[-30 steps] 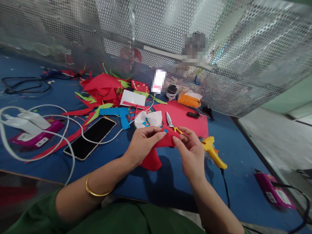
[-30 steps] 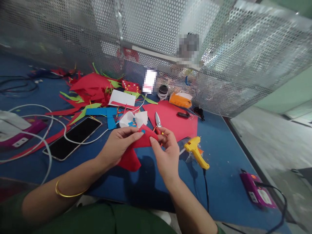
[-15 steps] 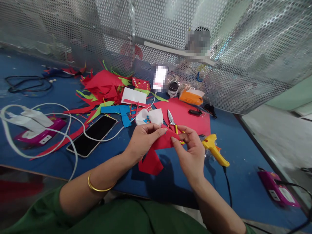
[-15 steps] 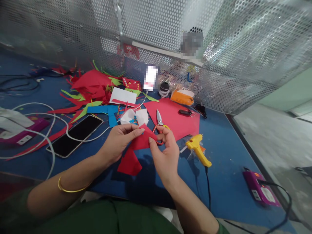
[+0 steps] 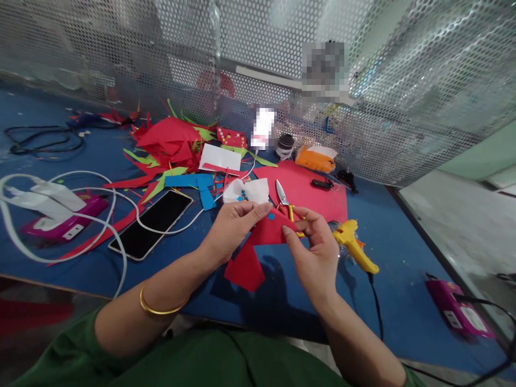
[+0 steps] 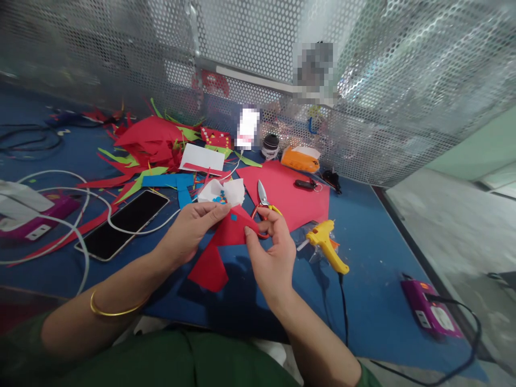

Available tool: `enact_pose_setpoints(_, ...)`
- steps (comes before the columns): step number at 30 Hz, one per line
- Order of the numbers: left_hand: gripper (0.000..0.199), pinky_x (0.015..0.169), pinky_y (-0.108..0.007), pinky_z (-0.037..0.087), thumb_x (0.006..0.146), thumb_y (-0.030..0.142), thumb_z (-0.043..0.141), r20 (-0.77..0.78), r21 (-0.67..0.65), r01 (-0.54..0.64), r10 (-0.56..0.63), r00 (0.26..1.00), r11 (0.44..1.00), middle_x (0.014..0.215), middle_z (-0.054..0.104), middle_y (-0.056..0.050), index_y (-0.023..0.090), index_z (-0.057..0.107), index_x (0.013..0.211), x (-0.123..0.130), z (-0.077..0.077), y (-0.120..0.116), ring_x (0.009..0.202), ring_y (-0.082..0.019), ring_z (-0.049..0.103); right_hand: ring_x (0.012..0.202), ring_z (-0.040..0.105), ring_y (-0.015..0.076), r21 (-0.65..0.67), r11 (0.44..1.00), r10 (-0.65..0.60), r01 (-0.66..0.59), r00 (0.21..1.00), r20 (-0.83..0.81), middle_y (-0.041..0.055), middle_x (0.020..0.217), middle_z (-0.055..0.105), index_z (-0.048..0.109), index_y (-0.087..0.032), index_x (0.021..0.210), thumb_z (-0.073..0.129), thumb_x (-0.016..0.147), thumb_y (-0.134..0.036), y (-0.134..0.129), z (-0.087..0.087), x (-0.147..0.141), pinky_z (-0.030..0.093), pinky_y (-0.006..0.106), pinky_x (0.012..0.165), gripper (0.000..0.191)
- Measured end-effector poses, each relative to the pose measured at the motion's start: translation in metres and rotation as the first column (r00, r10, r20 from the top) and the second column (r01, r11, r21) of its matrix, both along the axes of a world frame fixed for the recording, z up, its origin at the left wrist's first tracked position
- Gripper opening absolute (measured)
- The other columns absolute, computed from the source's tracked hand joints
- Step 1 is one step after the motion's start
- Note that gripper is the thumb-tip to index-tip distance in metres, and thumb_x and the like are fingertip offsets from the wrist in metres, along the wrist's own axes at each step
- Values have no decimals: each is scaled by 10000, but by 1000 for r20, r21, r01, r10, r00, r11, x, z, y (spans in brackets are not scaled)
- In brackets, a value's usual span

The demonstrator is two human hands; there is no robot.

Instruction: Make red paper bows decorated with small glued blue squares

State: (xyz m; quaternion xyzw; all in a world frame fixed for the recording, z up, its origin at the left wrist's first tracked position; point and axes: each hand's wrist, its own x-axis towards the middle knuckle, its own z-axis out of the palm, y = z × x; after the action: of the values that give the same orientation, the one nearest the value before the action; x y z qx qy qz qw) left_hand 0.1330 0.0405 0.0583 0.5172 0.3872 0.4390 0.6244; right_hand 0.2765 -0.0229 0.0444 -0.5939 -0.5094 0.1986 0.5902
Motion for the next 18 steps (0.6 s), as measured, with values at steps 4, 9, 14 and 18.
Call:
enact_pose_setpoints(4, 303, 584, -239, 434, 617, 395, 865, 52, -85, 66, -62, 997, 994, 650, 656, 8, 162, 686, 688, 2, 0, -2, 590, -112, 539, 698, 598, 141, -2, 1000, 14, -14, 1000, 7, -38, 760, 617, 617, -237, 1095, 684, 805, -257, 0, 0, 0, 527, 320, 715, 298)
enact_pose_setpoints(9, 256, 560, -241, 420, 664, 366, 816, -6, -75, 85, -86, 996, 994, 637, 647, 6, 154, 673, 683, 0, 1, -2, 559, -107, 528, 691, 592, 138, -11, 1000, 24, -23, 999, 31, -48, 738, 597, 619, -242, 1081, 675, 809, -255, 0, -2, -1, 516, 316, 713, 278)
enact_pose_setpoints(14, 233, 516, -229, 341, 645, 320, 817, -103, -1, 119, -119, 988, 993, 558, 557, 32, 159, 656, 595, -5, 4, 5, 531, -92, 449, 692, 584, 135, -18, 999, 39, -38, 998, 39, -44, 742, 610, 622, -233, 1089, 670, 812, -248, -1, -2, -1, 510, 315, 731, 281)
enact_pose_setpoints(18, 190, 580, -246, 401, 631, 308, 835, -73, -7, 131, -131, 989, 991, 598, 607, 14, 170, 704, 621, -7, 6, 9, 584, -111, 497, 705, 593, 138, -24, 999, 41, -41, 999, 17, -39, 759, 619, 617, -228, 1108, 669, 816, -253, -2, -2, -2, 505, 322, 749, 298)
